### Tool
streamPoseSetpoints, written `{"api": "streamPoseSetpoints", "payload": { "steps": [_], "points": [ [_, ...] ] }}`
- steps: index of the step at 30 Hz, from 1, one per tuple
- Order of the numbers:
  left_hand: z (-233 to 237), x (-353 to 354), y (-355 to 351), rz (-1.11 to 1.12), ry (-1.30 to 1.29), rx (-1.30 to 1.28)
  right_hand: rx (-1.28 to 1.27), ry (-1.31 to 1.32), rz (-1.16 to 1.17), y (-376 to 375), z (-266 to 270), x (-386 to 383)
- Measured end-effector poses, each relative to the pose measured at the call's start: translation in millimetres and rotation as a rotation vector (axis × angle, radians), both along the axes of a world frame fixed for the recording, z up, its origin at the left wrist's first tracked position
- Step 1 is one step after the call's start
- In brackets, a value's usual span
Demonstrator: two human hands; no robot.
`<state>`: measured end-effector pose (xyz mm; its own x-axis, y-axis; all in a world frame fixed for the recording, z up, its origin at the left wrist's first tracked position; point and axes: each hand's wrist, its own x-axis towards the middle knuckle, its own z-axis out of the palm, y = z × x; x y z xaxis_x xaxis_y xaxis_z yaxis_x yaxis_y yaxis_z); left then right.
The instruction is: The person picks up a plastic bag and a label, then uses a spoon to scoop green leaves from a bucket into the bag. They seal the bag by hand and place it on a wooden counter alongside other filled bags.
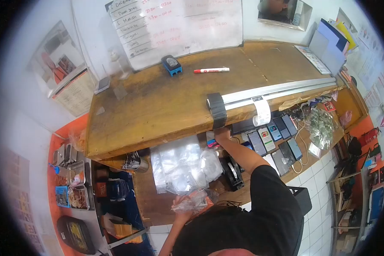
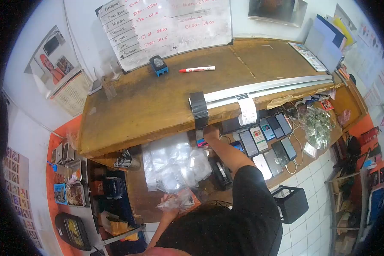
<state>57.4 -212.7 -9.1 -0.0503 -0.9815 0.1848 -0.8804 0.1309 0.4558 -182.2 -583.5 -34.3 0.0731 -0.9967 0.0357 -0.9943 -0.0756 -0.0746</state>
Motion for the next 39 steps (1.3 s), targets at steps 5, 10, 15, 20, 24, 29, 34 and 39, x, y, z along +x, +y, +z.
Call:
{"api": "streamPoseSetpoints", "payload": {
  "steps": [5,10,15,20,24,29,34,39],
  "points": [
    [17.9,-3.6,-3.7,-0.065,0.049,-0.007,-0.055,-0.220,-0.001,8.0,-1.1,-13.1],
    [13.1,-4.5,-5.5,-0.051,0.008,0.131,-0.076,-0.395,0.127,11.1,-4.0,-27.5],
    [-7.0,-3.1,-6.1,-0.048,-0.032,-0.077,-0.085,-0.662,0.170,-6.3,-25.9,-29.5],
    [-3.9,-1.9,-3.7,-0.069,-0.044,-0.110,-0.217,-0.685,0.313,0.1,-3.1,-31.4],
    [2.4,-6.8,-4.1,-0.035,-0.009,-0.076,0.043,-1.218,-0.030,14.1,19.8,-20.0],
    [6.6,-7.3,-5.1,-0.039,-0.005,-0.071,-0.018,-1.597,0.000,46.2,9.8,-18.4],
    [22.9,-11.8,-4.6,-0.054,0.040,-0.097,0.139,-1.830,-0.177,98.3,13.2,-19.7],
    [19.3,-11.1,-3.5,-0.046,0.059,-0.092,0.204,-1.889,-0.242,146.5,28.6,-25.7]
  ]
}}
